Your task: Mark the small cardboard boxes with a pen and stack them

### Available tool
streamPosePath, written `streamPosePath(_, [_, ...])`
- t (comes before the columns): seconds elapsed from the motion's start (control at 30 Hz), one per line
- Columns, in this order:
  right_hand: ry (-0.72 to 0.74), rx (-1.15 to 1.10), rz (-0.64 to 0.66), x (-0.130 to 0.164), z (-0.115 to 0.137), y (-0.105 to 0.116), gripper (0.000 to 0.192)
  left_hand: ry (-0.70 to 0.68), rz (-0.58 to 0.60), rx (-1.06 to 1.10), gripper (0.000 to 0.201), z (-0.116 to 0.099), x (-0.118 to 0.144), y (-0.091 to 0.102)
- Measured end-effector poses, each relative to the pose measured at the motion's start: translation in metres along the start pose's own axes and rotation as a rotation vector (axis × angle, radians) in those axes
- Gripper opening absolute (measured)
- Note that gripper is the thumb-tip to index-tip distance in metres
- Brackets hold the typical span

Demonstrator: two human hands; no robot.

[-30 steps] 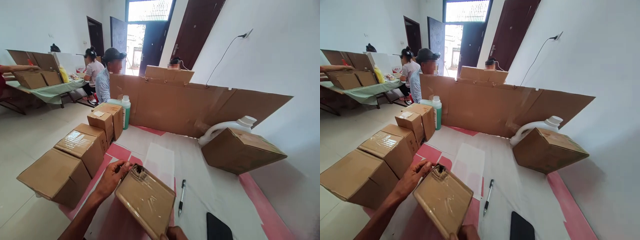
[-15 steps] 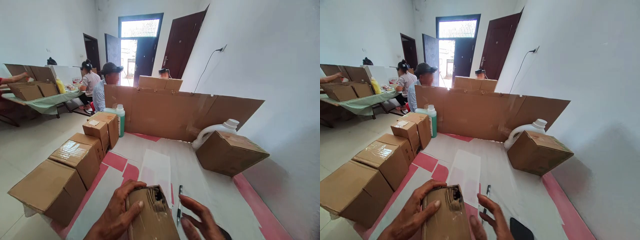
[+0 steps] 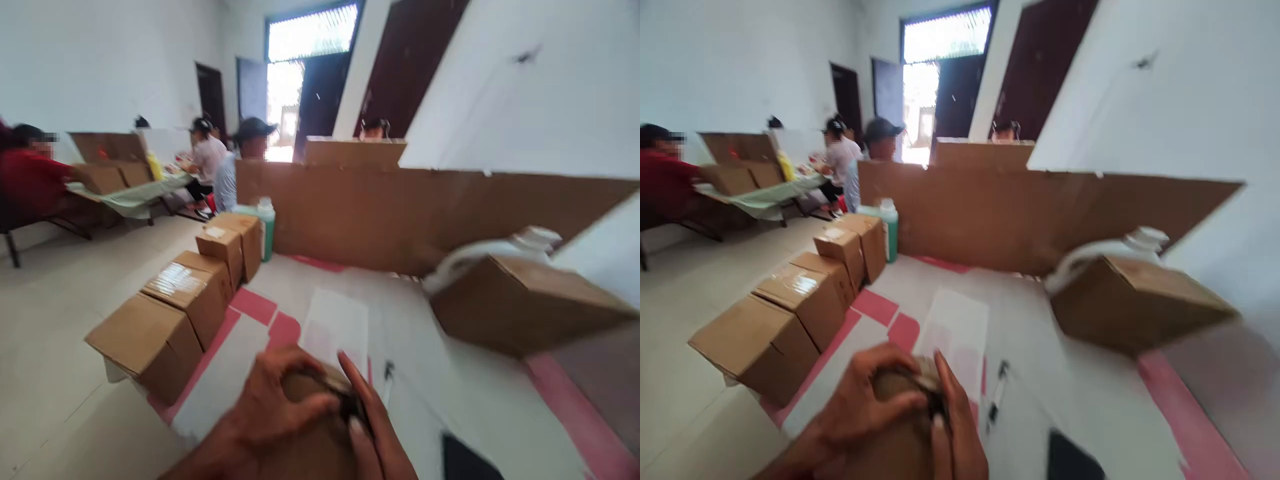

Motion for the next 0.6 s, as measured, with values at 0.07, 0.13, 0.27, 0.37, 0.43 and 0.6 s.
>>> streamPosePath(0.07, [-0.009, -0.004, 0.034, 0.008, 0.016, -0.013, 0.050, -0.062, -0.029, -0.168, 0.022, -0.009, 0.003, 0.010])
streamPosePath(0.13, [0.036, -0.031, 0.028, 0.008, 0.028, -0.022, 0.050, -0.124, -0.052, -0.299, 0.023, -0.014, 0.002, 0.015])
streamPosePath(0.27, [0.122, -0.060, 0.006, 0.005, 0.039, -0.029, 0.059, -0.232, -0.057, -0.399, 0.018, -0.017, 0.002, 0.013])
streamPosePath(0.37, [0.125, -0.073, 0.005, 0.004, 0.046, -0.031, 0.067, -0.324, -0.089, -0.451, 0.018, -0.023, 0.001, 0.010])
streamPosePath(0.43, [0.078, -0.085, 0.005, 0.004, 0.047, -0.028, 0.065, -0.346, -0.100, -0.479, 0.017, -0.025, -0.001, 0.007])
streamPosePath(0.6, [-0.078, -0.283, -0.084, 0.004, 0.014, 0.013, 0.050, -0.297, -0.120, -0.515, 0.023, -0.023, -0.006, 0.006])
Point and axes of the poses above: each hand's wrist, its own x-axis away from the middle knuckle, its own y-axis out of the back of the hand, z = x × y, the point moved 7 cm from there along -x, towards the middle knuckle, and after that the axes turned 12 degrees about -x, right-handed, at the moved point
